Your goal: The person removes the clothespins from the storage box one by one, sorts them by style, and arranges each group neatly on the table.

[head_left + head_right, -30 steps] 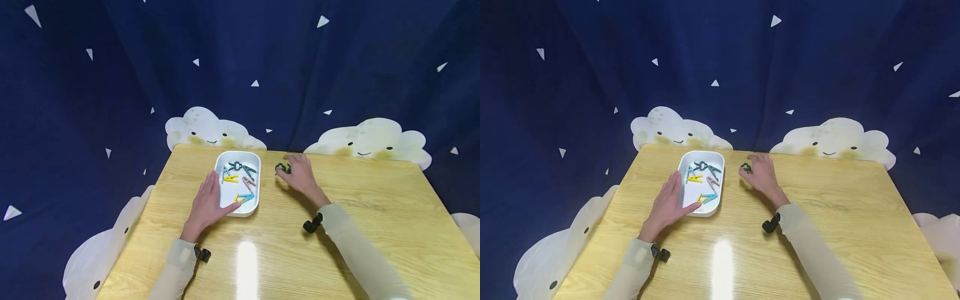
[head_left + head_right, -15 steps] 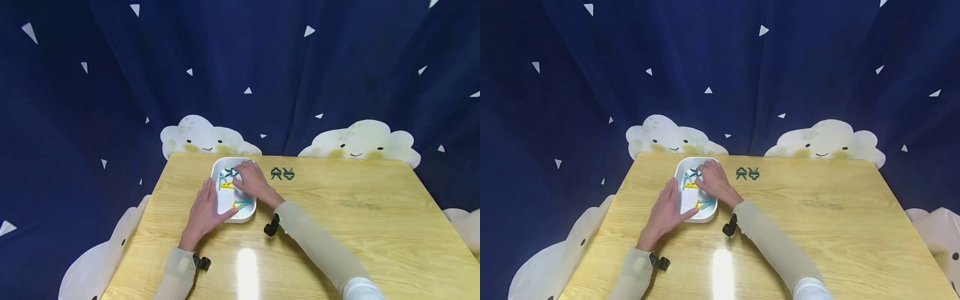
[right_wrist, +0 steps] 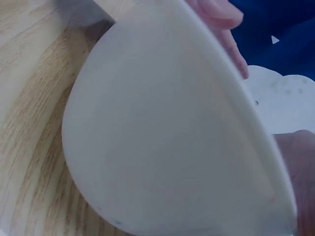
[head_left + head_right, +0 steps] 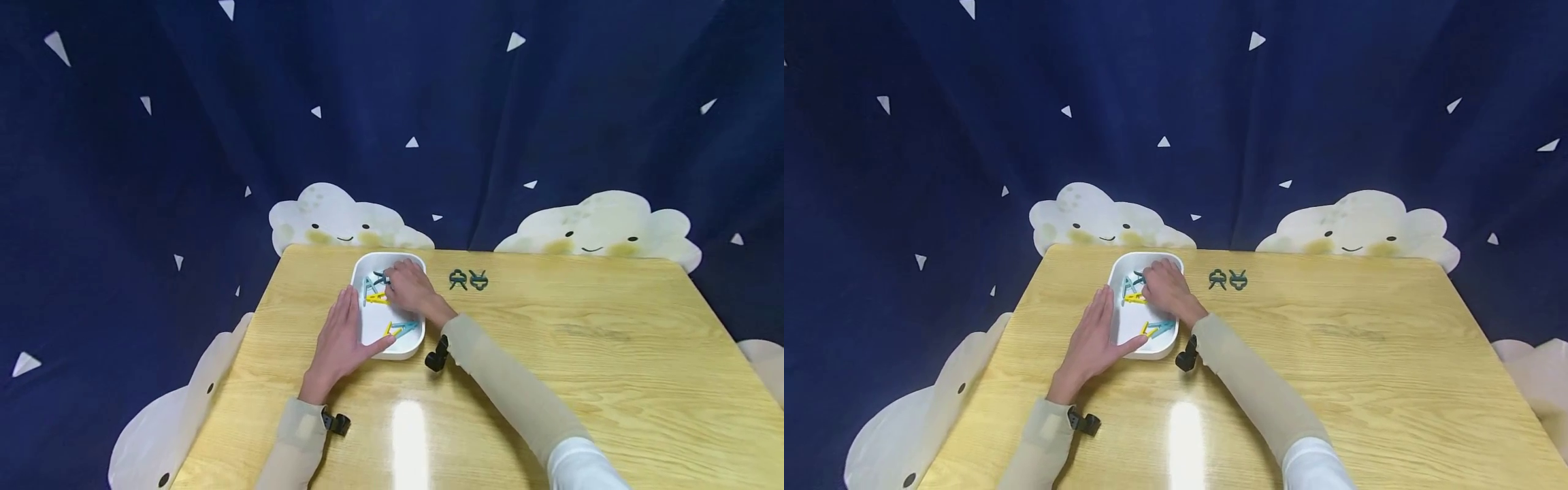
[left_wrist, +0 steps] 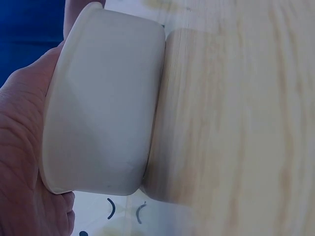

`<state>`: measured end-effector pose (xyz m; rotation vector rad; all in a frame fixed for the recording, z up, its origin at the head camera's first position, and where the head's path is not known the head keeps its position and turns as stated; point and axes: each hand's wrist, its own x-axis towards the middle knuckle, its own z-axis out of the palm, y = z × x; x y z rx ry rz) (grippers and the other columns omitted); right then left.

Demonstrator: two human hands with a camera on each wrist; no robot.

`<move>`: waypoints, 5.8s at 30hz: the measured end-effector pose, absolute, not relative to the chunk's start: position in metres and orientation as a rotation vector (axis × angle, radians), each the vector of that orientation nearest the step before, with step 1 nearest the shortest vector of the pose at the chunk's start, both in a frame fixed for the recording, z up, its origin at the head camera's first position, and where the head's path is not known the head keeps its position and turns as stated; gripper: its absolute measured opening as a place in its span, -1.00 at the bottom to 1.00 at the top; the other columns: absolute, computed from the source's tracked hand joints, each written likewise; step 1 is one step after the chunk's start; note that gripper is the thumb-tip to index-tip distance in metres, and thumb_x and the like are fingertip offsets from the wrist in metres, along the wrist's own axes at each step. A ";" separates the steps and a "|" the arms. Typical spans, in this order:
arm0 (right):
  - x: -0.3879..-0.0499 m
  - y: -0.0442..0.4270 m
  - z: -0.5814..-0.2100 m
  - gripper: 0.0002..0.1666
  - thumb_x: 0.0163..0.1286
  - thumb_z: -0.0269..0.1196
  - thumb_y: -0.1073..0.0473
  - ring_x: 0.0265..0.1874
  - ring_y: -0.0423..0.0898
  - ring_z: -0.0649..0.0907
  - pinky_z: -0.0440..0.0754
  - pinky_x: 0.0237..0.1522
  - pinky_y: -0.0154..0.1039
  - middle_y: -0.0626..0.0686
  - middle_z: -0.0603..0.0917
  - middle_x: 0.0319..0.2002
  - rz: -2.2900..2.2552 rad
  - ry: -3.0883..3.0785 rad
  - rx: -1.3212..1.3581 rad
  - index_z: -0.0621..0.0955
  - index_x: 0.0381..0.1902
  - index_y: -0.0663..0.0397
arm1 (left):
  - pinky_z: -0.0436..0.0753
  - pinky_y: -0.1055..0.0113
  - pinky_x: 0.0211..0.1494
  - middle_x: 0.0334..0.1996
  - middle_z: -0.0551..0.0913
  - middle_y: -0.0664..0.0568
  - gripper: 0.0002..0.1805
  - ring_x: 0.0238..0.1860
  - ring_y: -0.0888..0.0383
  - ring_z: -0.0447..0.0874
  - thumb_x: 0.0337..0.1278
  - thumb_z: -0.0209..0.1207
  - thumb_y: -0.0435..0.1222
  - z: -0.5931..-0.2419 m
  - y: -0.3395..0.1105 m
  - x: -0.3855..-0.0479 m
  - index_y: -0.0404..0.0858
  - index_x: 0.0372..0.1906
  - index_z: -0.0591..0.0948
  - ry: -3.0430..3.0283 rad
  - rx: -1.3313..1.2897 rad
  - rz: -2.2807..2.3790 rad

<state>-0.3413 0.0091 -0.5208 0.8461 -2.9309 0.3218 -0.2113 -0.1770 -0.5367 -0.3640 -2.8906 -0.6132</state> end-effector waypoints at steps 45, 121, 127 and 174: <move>-0.337 0.006 -0.523 -0.73 0.49 0.23 -0.01 -0.11 0.02 0.40 0.40 0.11 -0.05 0.03 0.51 -0.24 0.220 -2.977 0.767 0.67 -0.31 0.05 | 0.02 -0.03 0.70 0.70 -0.13 -0.19 0.44 0.70 -0.13 -0.16 0.05 0.03 0.61 -0.537 -0.177 -0.212 -0.37 0.68 -0.09 -2.894 -0.353 -0.625; -0.336 0.009 -0.523 -0.39 0.03 0.42 -0.35 -0.05 0.06 0.35 0.30 0.23 -0.04 0.06 0.43 -0.19 0.127 -2.994 0.788 0.61 -0.35 0.07 | -0.04 0.02 0.71 0.71 -0.17 -0.16 0.43 0.71 -0.05 -0.26 0.06 0.06 0.59 -0.535 -0.176 -0.210 -0.35 0.69 -0.13 -2.912 -0.349 -0.662; -0.338 0.009 -0.524 -0.33 0.00 0.38 -0.38 0.00 0.08 0.39 0.33 0.26 0.00 0.06 0.46 -0.17 0.213 -2.942 0.793 0.63 -0.24 0.09 | -0.01 -0.02 0.71 0.70 -0.11 -0.21 0.43 0.70 -0.08 -0.22 0.06 0.05 0.60 -0.537 -0.176 -0.212 -0.37 0.68 -0.10 -2.899 -0.352 -0.639; -0.316 0.087 -0.462 -0.19 -0.02 0.47 -0.37 -0.12 0.12 0.36 0.29 -0.11 -0.02 0.10 0.49 -0.19 0.403 -2.810 0.633 0.71 -0.09 0.22 | -0.01 -0.02 0.70 0.70 -0.13 -0.19 0.44 0.71 -0.07 -0.23 0.03 0.07 0.61 -0.535 -0.175 -0.210 -0.34 0.69 -0.10 -2.929 -0.323 -0.649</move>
